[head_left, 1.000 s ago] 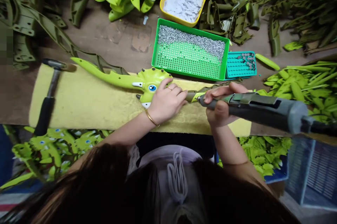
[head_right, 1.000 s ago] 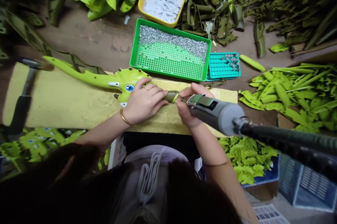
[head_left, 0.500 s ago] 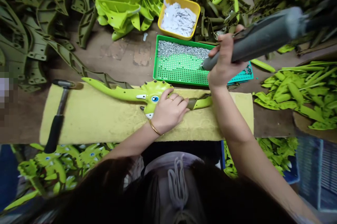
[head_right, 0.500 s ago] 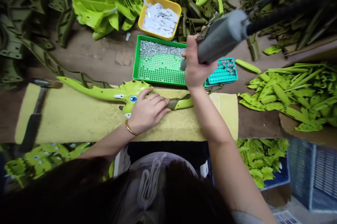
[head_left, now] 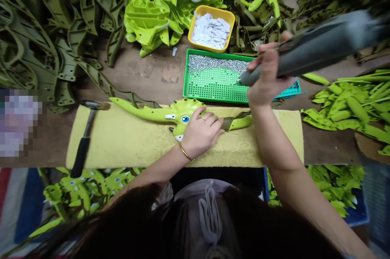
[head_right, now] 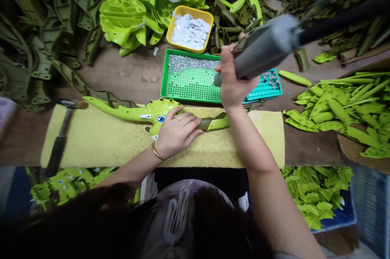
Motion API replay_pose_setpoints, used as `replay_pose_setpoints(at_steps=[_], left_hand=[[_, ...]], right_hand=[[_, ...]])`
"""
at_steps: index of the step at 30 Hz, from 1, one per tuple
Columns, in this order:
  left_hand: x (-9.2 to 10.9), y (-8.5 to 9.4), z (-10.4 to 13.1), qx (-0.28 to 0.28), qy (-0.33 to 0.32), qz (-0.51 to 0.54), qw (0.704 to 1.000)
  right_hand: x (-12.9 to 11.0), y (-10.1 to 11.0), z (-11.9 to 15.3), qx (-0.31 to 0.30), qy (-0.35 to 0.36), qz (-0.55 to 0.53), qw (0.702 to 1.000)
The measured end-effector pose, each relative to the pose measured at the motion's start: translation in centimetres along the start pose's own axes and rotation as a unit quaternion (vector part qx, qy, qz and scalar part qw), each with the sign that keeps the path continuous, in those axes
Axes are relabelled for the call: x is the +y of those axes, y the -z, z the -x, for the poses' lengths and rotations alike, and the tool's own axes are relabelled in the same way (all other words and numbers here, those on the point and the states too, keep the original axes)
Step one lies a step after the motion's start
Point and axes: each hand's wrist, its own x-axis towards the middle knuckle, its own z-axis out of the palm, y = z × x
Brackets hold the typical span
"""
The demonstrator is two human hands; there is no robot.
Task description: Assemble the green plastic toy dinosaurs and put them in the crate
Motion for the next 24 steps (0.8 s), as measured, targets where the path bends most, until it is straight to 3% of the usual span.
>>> replay_pose_setpoints(at_steps=[4,7,14,20,22,24], left_hand=[[0.0,0.0,-0.2,-0.005,0.009,0.007,1.000],[0.0,0.0,-0.3,-0.011,0.021,0.023,0.999],[0.2,0.1,-0.3,-0.011,0.015,0.001,1.000],[0.1,0.2,-0.4,-0.014,0.027,0.039,0.999],[0.0,0.2,-0.7,-0.022,0.025,0.040,0.999],[0.3,0.4,-0.8,-0.021,0.030,0.038,0.999]], right_hand=[[-4.1,2.7,1.1,-0.067,-0.009,-0.005,0.998],[-5.8,4.4,2.9,-0.118,-0.036,-0.047,0.991],[-4.2,5.5,5.4,-0.144,-0.091,-0.093,0.981],[-4.4,5.7,5.0,-0.183,-0.070,-0.093,0.976],[-4.3,4.5,3.8,-0.155,-0.051,-0.076,0.984],[-3.4,2.8,2.3,-0.081,-0.032,-0.034,0.996]])
